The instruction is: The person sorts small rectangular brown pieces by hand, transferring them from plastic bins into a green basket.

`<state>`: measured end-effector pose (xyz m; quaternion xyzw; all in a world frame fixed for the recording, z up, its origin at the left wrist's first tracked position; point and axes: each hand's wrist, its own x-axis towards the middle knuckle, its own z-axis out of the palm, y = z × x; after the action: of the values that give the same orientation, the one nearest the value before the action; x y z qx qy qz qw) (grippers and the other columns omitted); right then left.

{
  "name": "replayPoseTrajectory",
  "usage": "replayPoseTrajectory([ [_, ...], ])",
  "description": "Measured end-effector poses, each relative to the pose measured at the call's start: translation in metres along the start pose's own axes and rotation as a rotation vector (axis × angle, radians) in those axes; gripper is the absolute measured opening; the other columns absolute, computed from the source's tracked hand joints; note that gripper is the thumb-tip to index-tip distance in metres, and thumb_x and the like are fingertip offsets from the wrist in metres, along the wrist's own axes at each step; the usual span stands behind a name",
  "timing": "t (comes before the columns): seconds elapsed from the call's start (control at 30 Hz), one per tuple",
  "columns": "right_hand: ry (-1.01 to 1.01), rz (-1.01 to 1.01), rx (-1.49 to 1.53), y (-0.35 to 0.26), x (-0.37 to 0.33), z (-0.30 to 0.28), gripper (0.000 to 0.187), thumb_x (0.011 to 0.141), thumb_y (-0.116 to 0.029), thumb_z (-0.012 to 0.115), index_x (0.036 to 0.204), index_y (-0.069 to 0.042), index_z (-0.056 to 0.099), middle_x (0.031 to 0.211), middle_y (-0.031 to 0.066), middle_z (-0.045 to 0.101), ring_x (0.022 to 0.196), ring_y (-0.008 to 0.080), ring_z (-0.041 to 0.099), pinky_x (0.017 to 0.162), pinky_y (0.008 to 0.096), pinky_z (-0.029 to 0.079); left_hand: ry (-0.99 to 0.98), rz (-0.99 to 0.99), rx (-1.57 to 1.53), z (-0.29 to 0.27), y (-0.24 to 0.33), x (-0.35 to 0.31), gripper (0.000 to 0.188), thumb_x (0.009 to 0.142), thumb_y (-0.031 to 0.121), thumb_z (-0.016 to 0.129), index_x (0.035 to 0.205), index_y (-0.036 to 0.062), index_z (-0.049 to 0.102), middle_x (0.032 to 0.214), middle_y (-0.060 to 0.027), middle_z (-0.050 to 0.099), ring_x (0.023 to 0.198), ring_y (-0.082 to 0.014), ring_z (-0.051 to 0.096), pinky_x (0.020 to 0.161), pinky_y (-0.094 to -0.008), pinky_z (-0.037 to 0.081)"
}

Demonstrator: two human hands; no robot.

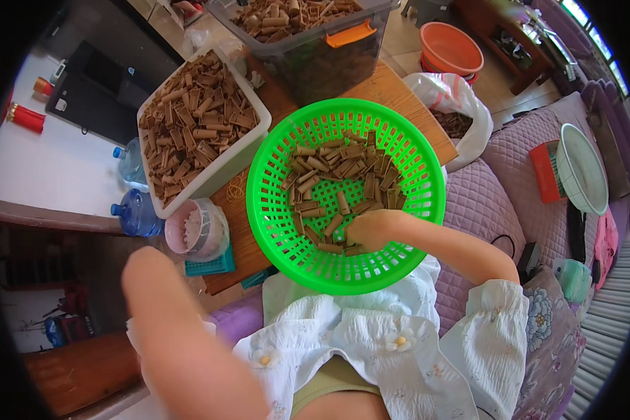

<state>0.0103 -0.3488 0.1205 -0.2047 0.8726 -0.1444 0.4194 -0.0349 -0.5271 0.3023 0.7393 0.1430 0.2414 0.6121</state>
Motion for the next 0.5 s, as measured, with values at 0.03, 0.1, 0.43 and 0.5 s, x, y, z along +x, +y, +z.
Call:
replayPoseTrajectory([
  [0.03, 0.003, 0.018, -0.002, 0.003, 0.0, 0.003, 0.036, 0.085, -0.036, 0.048, 0.087, -0.003, 0.061, 0.091, 0.0167, 0.06, 0.083, 0.0354, 0.058, 0.071, 0.0447, 0.047, -0.01, 0.005, -0.032, -0.005, -0.006, 0.007, 0.02, 0.081, 0.017, 0.053, 0.096, 0.0025, 0.055, 0.083, -0.0122, 0.059, 0.071, -0.0274, 0.057, 0.062, -0.0348, 0.045],
  [0.1, 0.019, -0.037, 0.06, 0.006, 0.001, 0.002, 0.031, 0.083, -0.029, 0.048, 0.092, -0.002, 0.06, 0.096, 0.017, 0.059, 0.084, 0.0353, 0.058, 0.073, 0.0447, 0.046, -0.002, 0.012, -0.087, -0.007, -0.003, 0.026, 0.022, 0.081, 0.016, 0.053, 0.098, 0.002, 0.056, 0.085, -0.0128, 0.059, 0.072, -0.0282, 0.058, 0.063, -0.0348, 0.046],
  [0.43, 0.24, -0.53, 1.323, 0.029, -0.082, -0.017, 0.028, 0.082, -0.01, 0.053, 0.106, 0.005, 0.057, 0.104, 0.0143, 0.056, 0.059, 0.0085, 0.049, 0.046, 0.0211, 0.039, -0.033, -0.073, -0.047, -0.023, 0.025, 0.091, 0.025, 0.08, 0.017, 0.058, 0.099, 0.001, 0.056, 0.091, -0.0153, 0.059, 0.083, -0.0281, 0.057, 0.069, -0.0358, 0.045],
  [0.5, 0.307, -0.603, 1.428, 0.034, -0.1, -0.002, 0.028, 0.082, -0.013, 0.057, 0.102, 0.006, 0.057, 0.099, 0.0141, 0.056, 0.056, 0.0091, 0.048, 0.043, 0.0215, 0.037, -0.008, 0.009, -0.081, -0.018, 0.02, 0.099, 0.025, 0.08, 0.017, 0.058, 0.1, 0.0013, 0.056, 0.091, -0.0153, 0.059, 0.083, -0.028, 0.057, 0.069, -0.0358, 0.045],
])
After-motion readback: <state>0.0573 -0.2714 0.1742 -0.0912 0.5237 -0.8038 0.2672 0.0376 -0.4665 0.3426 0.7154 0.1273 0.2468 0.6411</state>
